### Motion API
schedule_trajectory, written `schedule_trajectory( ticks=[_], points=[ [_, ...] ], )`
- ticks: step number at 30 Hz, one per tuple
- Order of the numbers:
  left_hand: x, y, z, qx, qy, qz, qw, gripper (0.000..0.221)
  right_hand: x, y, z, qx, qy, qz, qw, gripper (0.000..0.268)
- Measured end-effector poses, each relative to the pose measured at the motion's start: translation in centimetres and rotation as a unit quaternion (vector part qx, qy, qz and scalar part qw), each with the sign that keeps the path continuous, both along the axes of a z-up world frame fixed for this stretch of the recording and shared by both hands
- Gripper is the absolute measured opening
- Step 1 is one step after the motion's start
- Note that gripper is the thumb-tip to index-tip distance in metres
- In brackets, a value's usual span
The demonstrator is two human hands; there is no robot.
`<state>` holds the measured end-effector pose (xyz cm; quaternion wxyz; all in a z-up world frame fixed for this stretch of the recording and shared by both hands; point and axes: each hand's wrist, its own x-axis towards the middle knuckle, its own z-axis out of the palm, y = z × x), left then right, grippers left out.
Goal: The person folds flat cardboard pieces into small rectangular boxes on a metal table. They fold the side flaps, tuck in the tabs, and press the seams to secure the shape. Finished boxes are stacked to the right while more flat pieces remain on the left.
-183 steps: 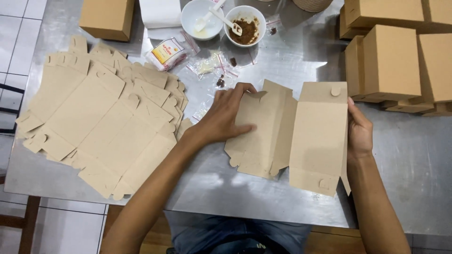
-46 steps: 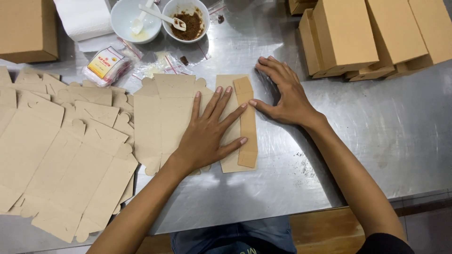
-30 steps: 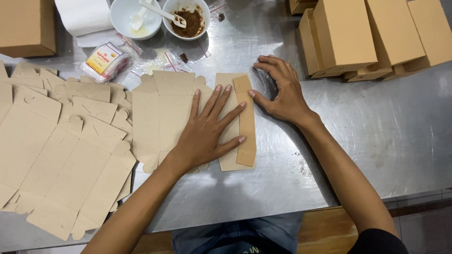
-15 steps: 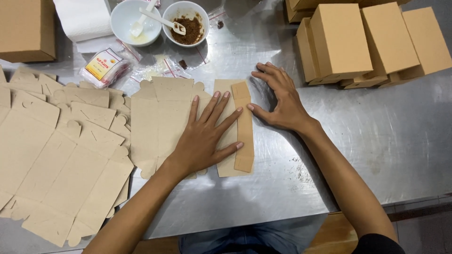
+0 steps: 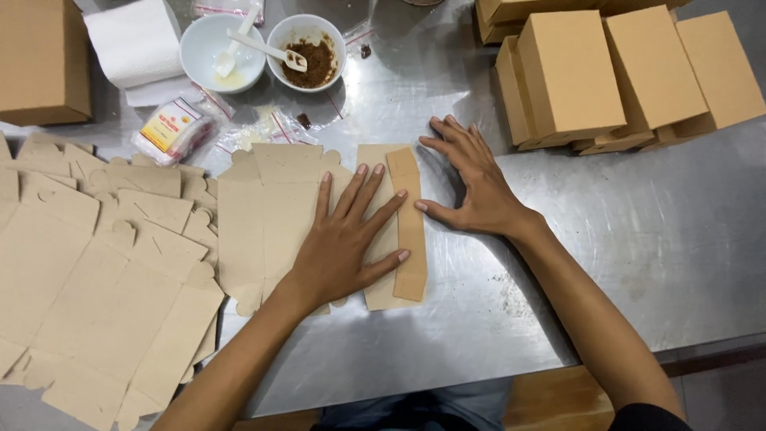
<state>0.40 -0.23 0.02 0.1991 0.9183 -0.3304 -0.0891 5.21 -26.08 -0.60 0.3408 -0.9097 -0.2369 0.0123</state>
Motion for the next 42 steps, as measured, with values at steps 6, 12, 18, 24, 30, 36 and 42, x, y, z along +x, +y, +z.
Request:
schedule_trajectory(
  ticks=[6, 12, 18, 24, 30, 36, 42],
  points=[
    [0.0, 0.2, 0.5, 0.005, 0.016, 0.006, 1.0, 0.078, -0.2, 0.1, 0.2, -0.007, -0.013, 0.024, 1.0, 0.103],
    [0.0, 0.4, 0.5, -0.013, 0.022, -0.004, 1.0, 0.077, -0.8, 0.3, 0.6, -0.026, -0.006, 0.039, 0.999, 0.118],
    [0.2, 0.4, 0.5, -0.016, 0.035, -0.002, 0.999, 0.076, -0.7, 0.4, 0.6, -0.045, -0.013, 0.064, 0.997, 0.134],
    [0.2, 0.3, 0.5, -0.021, 0.037, 0.003, 0.999, 0.076, -1.4, 0.4, 1.0, -0.057, -0.016, 0.089, 0.994, 0.143],
    [0.1, 0.4, 0.6, -0.018, 0.036, 0.002, 0.999, 0.077, -1.7, 0.8, 1.0, -0.067, -0.013, 0.105, 0.992, 0.152],
    [0.3, 0.3, 0.6, -0.02, 0.042, 0.001, 0.999, 0.076, -1.7, 0.7, 1.3, -0.078, -0.015, 0.105, 0.991, 0.152],
    [0.2, 0.2, 0.7, -0.008, 0.033, 0.003, 0.999, 0.077, -1.5, 0.6, 0.8, -0.057, -0.004, 0.099, 0.993, 0.147]
  ],
)
